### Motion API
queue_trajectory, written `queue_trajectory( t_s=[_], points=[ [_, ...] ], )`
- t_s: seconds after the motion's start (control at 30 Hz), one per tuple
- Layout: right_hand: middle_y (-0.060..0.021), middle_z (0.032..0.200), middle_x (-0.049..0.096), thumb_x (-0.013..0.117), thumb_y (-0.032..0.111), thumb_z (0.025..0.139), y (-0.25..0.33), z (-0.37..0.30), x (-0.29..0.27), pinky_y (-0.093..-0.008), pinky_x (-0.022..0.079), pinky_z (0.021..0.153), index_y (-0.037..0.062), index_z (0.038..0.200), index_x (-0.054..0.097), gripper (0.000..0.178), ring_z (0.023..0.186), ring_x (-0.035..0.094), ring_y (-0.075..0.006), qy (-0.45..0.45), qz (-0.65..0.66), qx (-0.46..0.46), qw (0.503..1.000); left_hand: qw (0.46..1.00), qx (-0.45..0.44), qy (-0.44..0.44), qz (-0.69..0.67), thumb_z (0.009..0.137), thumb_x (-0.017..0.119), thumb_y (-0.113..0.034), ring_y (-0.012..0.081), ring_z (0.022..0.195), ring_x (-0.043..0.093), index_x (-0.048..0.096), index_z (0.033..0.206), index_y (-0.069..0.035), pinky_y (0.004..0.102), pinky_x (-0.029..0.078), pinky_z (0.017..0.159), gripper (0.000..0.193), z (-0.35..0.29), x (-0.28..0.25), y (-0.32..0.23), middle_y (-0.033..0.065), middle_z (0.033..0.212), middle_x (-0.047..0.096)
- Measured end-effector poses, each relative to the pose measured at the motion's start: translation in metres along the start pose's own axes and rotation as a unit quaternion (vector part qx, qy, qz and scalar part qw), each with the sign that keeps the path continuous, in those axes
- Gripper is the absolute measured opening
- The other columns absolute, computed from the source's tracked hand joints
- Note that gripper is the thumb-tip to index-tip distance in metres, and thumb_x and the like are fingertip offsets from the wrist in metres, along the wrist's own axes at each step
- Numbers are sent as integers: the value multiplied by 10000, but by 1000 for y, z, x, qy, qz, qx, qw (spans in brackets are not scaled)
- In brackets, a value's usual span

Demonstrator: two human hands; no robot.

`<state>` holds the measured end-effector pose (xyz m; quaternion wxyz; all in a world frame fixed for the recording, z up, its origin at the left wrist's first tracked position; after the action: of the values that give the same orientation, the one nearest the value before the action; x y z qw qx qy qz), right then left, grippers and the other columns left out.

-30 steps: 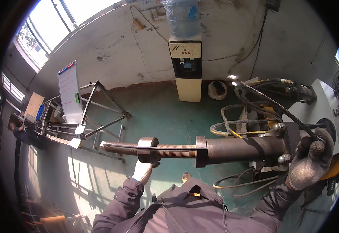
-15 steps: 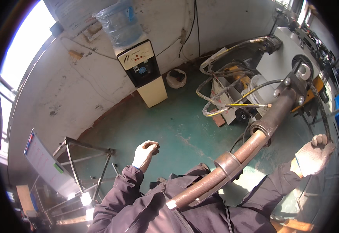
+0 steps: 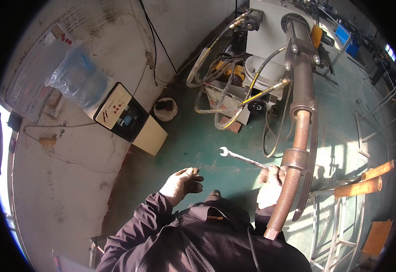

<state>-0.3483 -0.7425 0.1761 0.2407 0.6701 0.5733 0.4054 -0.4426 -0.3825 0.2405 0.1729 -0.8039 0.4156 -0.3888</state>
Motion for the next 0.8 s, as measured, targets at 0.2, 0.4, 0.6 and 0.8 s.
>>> queue_trajectory(
  t_s=[0.2, 0.4, 0.6, 0.8],
  points=[
    [-123, 991, 835, 690, 27, 1139, 16, -44, 180, -322, 658, 788, -13, 1254, 752, 136, 867, 808, -175, 128, -112, -307, 936, 945, -75, 167, -272, 1194, 645, -389, 359, 972, 743, 680, 1245, -31, 527, 614, 946, 364, 26, -18, -53, 185, 1140, 780],
    [-114, 1106, 839, 788, -36, 1056, 24, -30, 241, -309, 663, 883, -23, 1277, 755, 224, 956, 806, -154, 97, -152, -302, 936, 961, -76, 158, -215, 1105, 686, -172, 362, 891, 735, 684, 1182, -30, 512, 623, 884, 161, 91, -50, -114, 166, 1062, 757],
    [-127, 1108, 804, 821, -36, 1035, 13, 5, 338, -322, 669, 816, -27, 1362, 714, 345, 904, 772, -162, -14, -47, -279, 959, 941, -118, 267, -174, 1179, 644, -198, 318, 934, 782, 665, 1277, -29, 488, 669, 904, 196, 145, -83, -210, 161, 1141, 769],
    [-121, 1051, 751, 753, 115, 1115, 12, 49, 382, -325, 621, 730, -34, 1407, 679, 336, 846, 722, -167, -96, 188, -165, 963, 958, -75, 277, -12, 1189, 624, -131, 362, 1115, 785, 631, 1402, 19, 525, 685, 984, 260, 191, -82, -271, 220, 1276, 761]
  ],
)
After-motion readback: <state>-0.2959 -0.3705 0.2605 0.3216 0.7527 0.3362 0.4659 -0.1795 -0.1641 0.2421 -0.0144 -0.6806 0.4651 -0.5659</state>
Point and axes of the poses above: each hand's wrist, its own z-axis towards the middle knuckle, its own x-axis out of the palm, y = z × x, the point moved 4 cm from there along z, towards the middle knuckle
